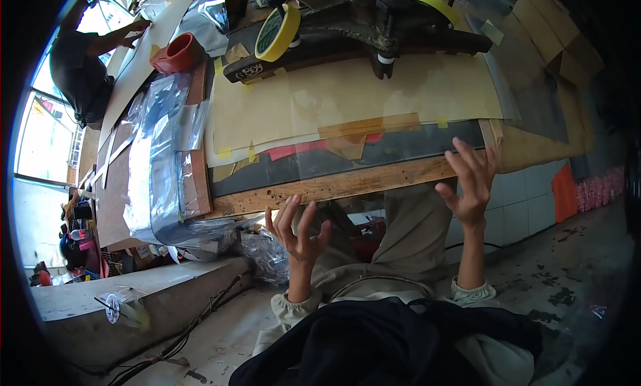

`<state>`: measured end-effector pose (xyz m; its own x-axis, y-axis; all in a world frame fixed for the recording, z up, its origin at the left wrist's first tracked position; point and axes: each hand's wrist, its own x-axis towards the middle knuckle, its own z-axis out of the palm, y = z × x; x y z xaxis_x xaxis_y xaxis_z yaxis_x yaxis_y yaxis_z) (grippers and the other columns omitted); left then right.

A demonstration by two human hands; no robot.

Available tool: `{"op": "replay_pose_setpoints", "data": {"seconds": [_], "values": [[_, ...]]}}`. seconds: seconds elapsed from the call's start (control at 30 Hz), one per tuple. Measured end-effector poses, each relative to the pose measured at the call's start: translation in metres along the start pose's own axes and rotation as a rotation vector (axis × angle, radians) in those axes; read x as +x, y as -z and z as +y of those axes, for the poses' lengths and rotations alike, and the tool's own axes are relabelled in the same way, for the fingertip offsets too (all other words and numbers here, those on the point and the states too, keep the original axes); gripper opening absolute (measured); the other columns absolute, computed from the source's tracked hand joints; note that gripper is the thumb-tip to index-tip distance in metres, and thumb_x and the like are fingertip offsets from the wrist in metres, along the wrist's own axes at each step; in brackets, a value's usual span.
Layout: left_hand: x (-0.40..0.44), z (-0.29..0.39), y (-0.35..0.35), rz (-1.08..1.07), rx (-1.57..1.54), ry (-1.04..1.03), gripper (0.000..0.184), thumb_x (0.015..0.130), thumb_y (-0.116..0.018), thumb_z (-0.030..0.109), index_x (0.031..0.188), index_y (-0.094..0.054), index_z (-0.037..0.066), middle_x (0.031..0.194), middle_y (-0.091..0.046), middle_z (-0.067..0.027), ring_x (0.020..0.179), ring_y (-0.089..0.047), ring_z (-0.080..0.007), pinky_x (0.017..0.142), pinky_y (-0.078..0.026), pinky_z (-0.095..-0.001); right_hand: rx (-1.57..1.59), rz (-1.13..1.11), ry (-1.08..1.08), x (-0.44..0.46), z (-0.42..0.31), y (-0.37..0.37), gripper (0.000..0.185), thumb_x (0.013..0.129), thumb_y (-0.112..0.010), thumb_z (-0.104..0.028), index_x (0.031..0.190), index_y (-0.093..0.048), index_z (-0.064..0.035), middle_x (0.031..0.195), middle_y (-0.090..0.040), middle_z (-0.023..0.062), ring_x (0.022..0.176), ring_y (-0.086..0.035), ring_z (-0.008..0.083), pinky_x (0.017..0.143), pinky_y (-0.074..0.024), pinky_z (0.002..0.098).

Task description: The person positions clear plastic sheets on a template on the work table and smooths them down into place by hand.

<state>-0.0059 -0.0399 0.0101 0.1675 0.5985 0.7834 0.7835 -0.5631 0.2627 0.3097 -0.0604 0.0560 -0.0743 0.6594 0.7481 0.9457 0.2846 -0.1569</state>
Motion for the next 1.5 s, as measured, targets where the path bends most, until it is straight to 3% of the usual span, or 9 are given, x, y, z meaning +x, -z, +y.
{"op": "replay_pose_setpoints", "data": {"seconds": [0.13, 0.33, 0.43, 0.53, 0.63, 0.83, 1.03, 1.33, 1.5], "values": [[-0.010, -0.007, 0.004, 0.060, 0.075, 0.025, 0.035, 0.085, -0.066, 0.033, 0.115, -0.062, 0.016, 0.126, -0.052, -0.0117, 0.119, -0.053, -0.0284, 0.112, -0.025, -0.0556, -0.216, -0.190, 0.074, -0.022, 0.007, 0.004, 0.061, 0.087, -0.051, -0.063, 0.124, -0.060, -0.0150, 0.138, -0.053, 0.0090, 0.123, -0.054, 0.0261, 0.112, -0.0247, 0.0562], [-0.001, -0.017, 0.009, 0.031, 0.089, 0.047, 0.030, 0.083, -0.058, 0.015, 0.113, -0.059, 0.009, 0.126, -0.053, -0.0181, 0.120, -0.052, -0.0329, 0.111, -0.024, -0.0601, -0.110, -0.006, 0.045, -0.036, 0.007, 0.019, 0.037, 0.099, -0.050, -0.033, 0.128, -0.054, -0.0096, 0.138, -0.048, 0.0199, 0.124, -0.050, 0.0322, 0.108, -0.0297, 0.0564], [-0.004, -0.022, 0.007, 0.012, 0.100, -0.030, 0.030, 0.081, -0.064, 0.013, 0.111, -0.061, 0.015, 0.125, -0.052, -0.0144, 0.119, -0.053, -0.0314, 0.113, -0.022, -0.0605, -0.013, 0.146, -0.170, -0.066, 0.014, 0.017, 0.029, 0.097, -0.050, -0.011, 0.125, -0.053, -0.0036, 0.131, -0.051, 0.0220, 0.118, -0.053, 0.0333, 0.101, -0.0400, 0.0501], [-0.004, -0.020, 0.007, 0.022, 0.096, -0.024, 0.024, 0.078, -0.072, 0.017, 0.097, -0.069, 0.030, 0.123, -0.053, -0.0038, 0.121, -0.050, -0.0244, 0.116, -0.016, -0.0584, -0.022, 0.235, -0.364, -0.073, 0.017, 0.014, 0.034, 0.091, -0.055, 0.002, 0.125, -0.051, 0.0009, 0.126, -0.052, 0.0214, 0.115, -0.055, 0.0325, 0.089, -0.0497, 0.0413], [0.002, -0.018, 0.010, -0.013, 0.097, 0.000, 0.010, 0.078, -0.076, 0.031, 0.087, -0.072, 0.032, 0.121, -0.054, -0.0002, 0.119, -0.050, -0.0228, 0.116, -0.017, -0.0576, 0.021, 0.183, -0.390, -0.070, 0.017, 0.016, 0.035, 0.086, -0.061, 0.008, 0.119, -0.058, -0.0026, 0.125, -0.053, 0.0187, 0.104, -0.059, 0.0266, 0.079, -0.0523, 0.0356], [0.017, -0.009, 0.018, -0.104, -0.029, 0.101, 0.014, 0.075, -0.078, 0.026, 0.088, -0.072, 0.025, 0.120, -0.059, -0.0015, 0.120, -0.053, -0.0241, 0.113, -0.027, -0.0526, 0.266, 0.015, -0.308, -0.046, 0.027, 0.032, 0.015, 0.085, -0.068, -0.001, 0.098, -0.068, -0.0078, 0.122, -0.058, 0.0117, 0.080, -0.057, 0.0163, 0.072, -0.0496, 0.0281], [0.045, 0.000, 0.031, -0.257, -0.195, 0.224, 0.011, 0.077, -0.072, 0.007, 0.086, -0.069, 0.012, 0.127, -0.059, -0.0070, 0.127, -0.049, -0.0315, 0.105, -0.035, -0.0478, 0.687, 0.039, -0.614, -0.034, 0.022, 0.032, 0.009, 0.095, -0.060, -0.010, 0.094, -0.064, -0.0024, 0.105, -0.066, 0.0098, 0.081, -0.057, 0.0101, 0.071, -0.0478, 0.0258], [0.064, 0.018, 0.026, -0.296, -0.081, 0.400, 0.011, 0.076, -0.071, 0.006, 0.077, -0.060, 0.003, 0.133, -0.055, -0.0125, 0.131, -0.043, -0.0353, 0.107, -0.032, -0.0490, 0.322, 0.075, -0.853, 0.003, -0.003, 0.023, 0.011, 0.092, -0.065, -0.013, 0.093, -0.065, -0.0024, 0.077, -0.064, -0.0010, 0.066, -0.050, 0.0040, 0.061, -0.0394, 0.0213], [0.070, 0.023, 0.021, -0.283, -0.032, 0.432, 0.012, 0.075, -0.068, 0.009, 0.075, -0.057, 0.004, 0.129, -0.054, -0.0130, 0.132, -0.041, -0.0372, 0.106, -0.030, -0.0509, 0.164, -0.006, -0.870, 0.017, -0.009, 0.021, 0.009, 0.091, -0.065, -0.010, 0.095, -0.064, -0.0022, 0.075, -0.062, 0.0022, 0.064, -0.051, 0.0091, 0.061, -0.0407, 0.0268]]}}
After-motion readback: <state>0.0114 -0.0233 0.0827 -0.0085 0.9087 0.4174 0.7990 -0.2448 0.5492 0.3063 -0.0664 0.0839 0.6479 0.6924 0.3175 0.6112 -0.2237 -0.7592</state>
